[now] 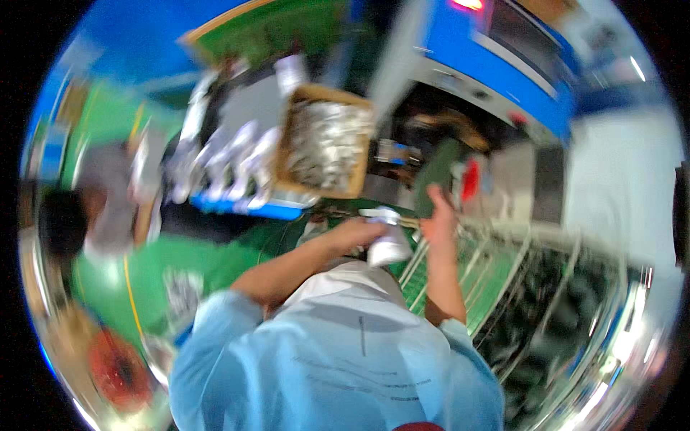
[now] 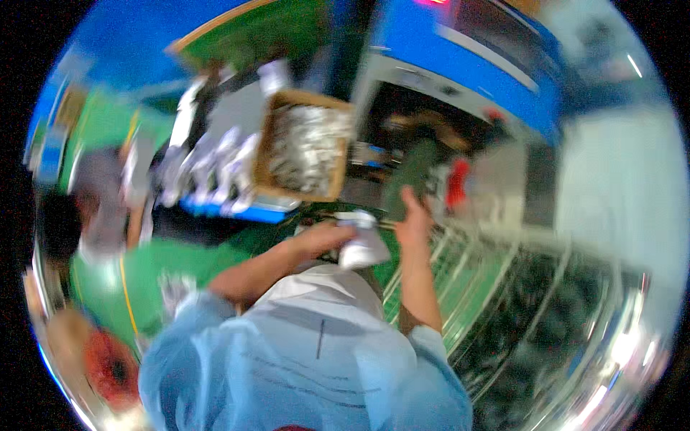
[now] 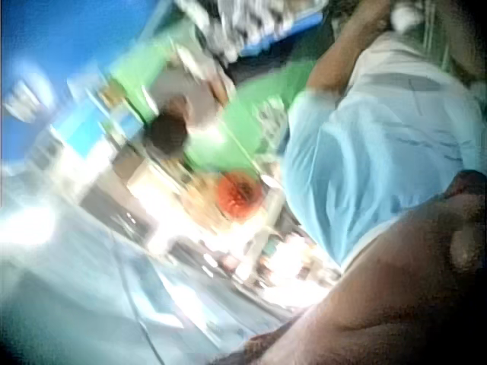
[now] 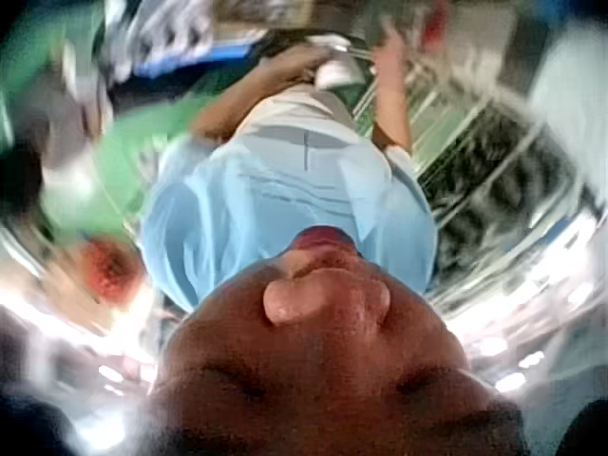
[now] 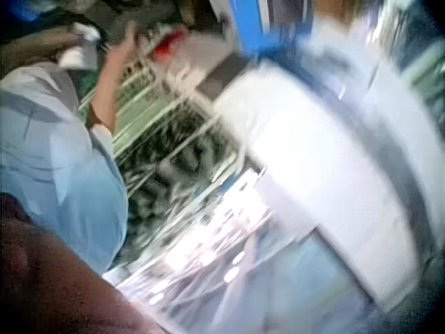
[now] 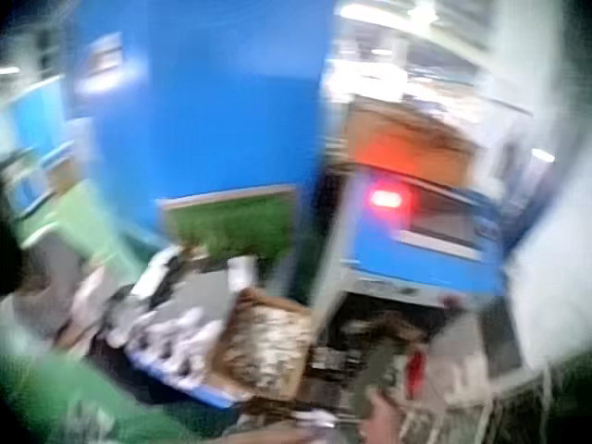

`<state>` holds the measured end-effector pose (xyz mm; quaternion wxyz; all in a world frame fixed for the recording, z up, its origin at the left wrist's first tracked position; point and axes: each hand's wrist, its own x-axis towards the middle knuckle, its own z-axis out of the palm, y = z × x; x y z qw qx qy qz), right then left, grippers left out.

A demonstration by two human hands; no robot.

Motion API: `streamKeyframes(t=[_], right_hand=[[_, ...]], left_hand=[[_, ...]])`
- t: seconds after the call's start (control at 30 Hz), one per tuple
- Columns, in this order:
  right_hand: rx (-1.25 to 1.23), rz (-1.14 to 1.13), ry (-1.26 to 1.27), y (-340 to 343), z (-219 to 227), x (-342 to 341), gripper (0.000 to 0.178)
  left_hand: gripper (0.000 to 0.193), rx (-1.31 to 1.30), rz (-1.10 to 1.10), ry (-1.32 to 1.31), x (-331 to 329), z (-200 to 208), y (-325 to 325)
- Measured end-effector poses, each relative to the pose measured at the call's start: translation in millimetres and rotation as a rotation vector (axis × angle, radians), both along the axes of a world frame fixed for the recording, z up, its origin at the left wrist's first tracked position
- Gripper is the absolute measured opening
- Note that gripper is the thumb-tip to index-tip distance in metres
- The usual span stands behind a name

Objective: The person assembles shoes by taking a green shoe mold from a rack and inserting it into a white shoe upper. The person then places the assembled unit into a lasting machine, waits for the process to complete, and repeats this for multiple shoes.

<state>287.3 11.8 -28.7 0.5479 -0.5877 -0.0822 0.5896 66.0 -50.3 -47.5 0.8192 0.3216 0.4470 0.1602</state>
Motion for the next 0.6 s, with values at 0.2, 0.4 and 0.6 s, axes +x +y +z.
streamKeyframes(t=[0.2, 0.4, 0.6], right_hand=[[0.229, -0.074, -0.015, -134.3, -10.0, 42.6, 0.061], [0.073, -1.03, 0.155, -363.2, -7.8, 83.3, 0.047], [0.826, -1.323, 0.246, -540.9, 7.4, 94.7, 0.045]], left_hand=[[0.042, 0.11, 0.14, 0.113, -76.7, -7.4, -21.7], [0.036, 0.577, -0.168, 0.189, -39.9, 23.1, -36.7], [0.019, 0.474, -0.426, 0.198, -20.6, 3.1, -27.1]])
